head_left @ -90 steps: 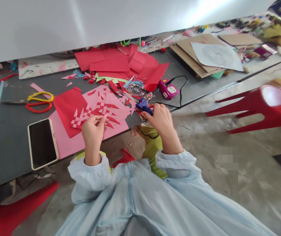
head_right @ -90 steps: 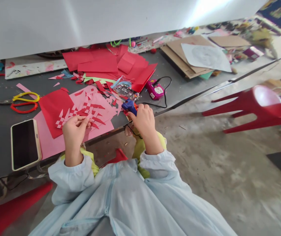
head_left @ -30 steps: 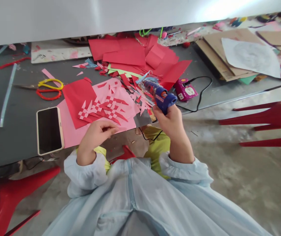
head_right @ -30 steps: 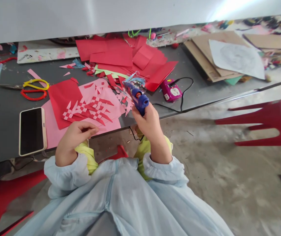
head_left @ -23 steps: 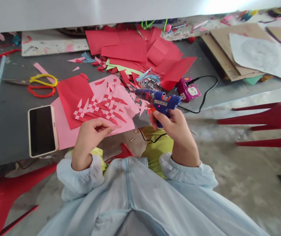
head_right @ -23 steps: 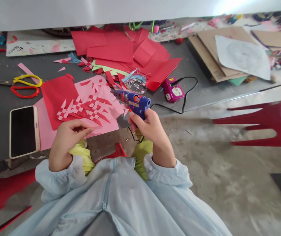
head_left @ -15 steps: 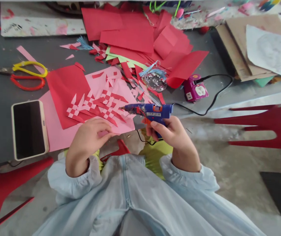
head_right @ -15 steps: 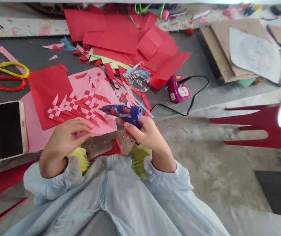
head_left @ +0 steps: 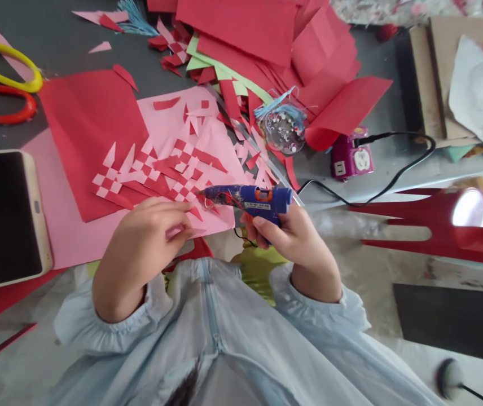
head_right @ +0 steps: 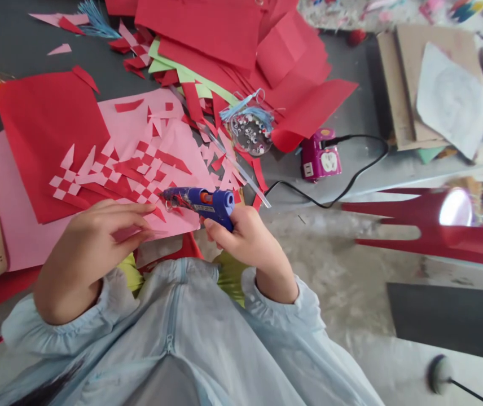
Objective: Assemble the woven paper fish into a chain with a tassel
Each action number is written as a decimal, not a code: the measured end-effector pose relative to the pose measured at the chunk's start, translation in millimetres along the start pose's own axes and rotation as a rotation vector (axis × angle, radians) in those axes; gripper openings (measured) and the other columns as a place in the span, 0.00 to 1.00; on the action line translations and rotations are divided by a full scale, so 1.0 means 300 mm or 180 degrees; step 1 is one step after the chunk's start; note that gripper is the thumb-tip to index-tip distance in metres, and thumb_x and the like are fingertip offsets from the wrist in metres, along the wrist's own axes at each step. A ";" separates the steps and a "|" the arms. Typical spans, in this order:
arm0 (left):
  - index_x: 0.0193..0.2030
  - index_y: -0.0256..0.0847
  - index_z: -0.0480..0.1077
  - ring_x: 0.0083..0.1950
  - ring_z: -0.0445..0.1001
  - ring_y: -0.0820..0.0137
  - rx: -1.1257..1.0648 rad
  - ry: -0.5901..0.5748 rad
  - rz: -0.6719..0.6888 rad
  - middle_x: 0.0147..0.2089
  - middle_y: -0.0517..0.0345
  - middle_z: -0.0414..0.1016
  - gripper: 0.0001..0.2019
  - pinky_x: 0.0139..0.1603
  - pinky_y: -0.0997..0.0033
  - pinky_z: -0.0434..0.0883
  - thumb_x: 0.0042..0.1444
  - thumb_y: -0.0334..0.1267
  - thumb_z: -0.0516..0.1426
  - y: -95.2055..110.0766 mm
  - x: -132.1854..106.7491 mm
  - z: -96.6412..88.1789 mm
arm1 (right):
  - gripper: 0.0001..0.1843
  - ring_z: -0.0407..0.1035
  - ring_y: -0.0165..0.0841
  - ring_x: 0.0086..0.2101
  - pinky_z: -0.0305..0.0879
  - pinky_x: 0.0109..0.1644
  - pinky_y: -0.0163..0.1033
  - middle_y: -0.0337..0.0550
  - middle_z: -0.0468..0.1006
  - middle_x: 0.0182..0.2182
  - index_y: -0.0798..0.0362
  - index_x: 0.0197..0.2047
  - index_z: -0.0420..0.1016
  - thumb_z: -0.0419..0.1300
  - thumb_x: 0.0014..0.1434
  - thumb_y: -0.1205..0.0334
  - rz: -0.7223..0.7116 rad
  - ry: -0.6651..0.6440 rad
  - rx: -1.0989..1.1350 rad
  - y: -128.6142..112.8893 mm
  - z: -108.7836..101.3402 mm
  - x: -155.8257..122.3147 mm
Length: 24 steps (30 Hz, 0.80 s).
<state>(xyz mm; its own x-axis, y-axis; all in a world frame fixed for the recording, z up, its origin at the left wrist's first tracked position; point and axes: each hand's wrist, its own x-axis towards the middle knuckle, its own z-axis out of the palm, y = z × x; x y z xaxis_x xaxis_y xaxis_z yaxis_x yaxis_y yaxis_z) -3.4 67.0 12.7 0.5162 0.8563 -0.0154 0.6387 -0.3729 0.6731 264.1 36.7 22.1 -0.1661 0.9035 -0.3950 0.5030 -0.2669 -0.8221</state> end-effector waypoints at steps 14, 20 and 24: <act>0.31 0.47 0.77 0.54 0.79 0.58 -0.0093 -0.0225 -0.0272 0.55 0.59 0.82 0.08 0.51 0.56 0.77 0.61 0.38 0.60 0.001 -0.003 0.008 | 0.14 0.61 0.27 0.20 0.57 0.24 0.36 0.41 0.71 0.19 0.51 0.27 0.66 0.54 0.59 0.53 0.0177 0.0132 -0.0842 -0.053 0.012 -0.004; 0.30 0.45 0.77 0.54 0.79 0.56 -0.0100 -0.0256 -0.0268 0.57 0.57 0.81 0.09 0.52 0.54 0.76 0.61 0.37 0.59 -0.004 -0.010 0.010 | 0.18 0.59 0.28 0.20 0.55 0.25 0.37 0.40 0.67 0.16 0.50 0.21 0.62 0.53 0.59 0.51 0.0169 0.0193 -0.1247 -0.075 0.017 -0.006; 0.30 0.45 0.76 0.55 0.79 0.58 -0.0115 -0.0286 -0.0273 0.57 0.58 0.81 0.09 0.53 0.56 0.76 0.60 0.33 0.57 -0.003 -0.011 0.011 | 0.18 0.58 0.28 0.20 0.54 0.26 0.38 0.40 0.66 0.16 0.50 0.21 0.63 0.52 0.59 0.51 0.0164 0.0154 -0.1346 -0.081 0.016 -0.004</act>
<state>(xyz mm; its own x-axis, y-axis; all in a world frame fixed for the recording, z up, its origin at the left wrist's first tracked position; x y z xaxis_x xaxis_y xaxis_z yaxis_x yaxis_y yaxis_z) -3.8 63.4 9.8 0.5107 0.8485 -0.1391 0.6626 -0.2852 0.6925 248.1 40.3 40.6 -0.0967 0.9100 -0.4032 0.8147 -0.1604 -0.5572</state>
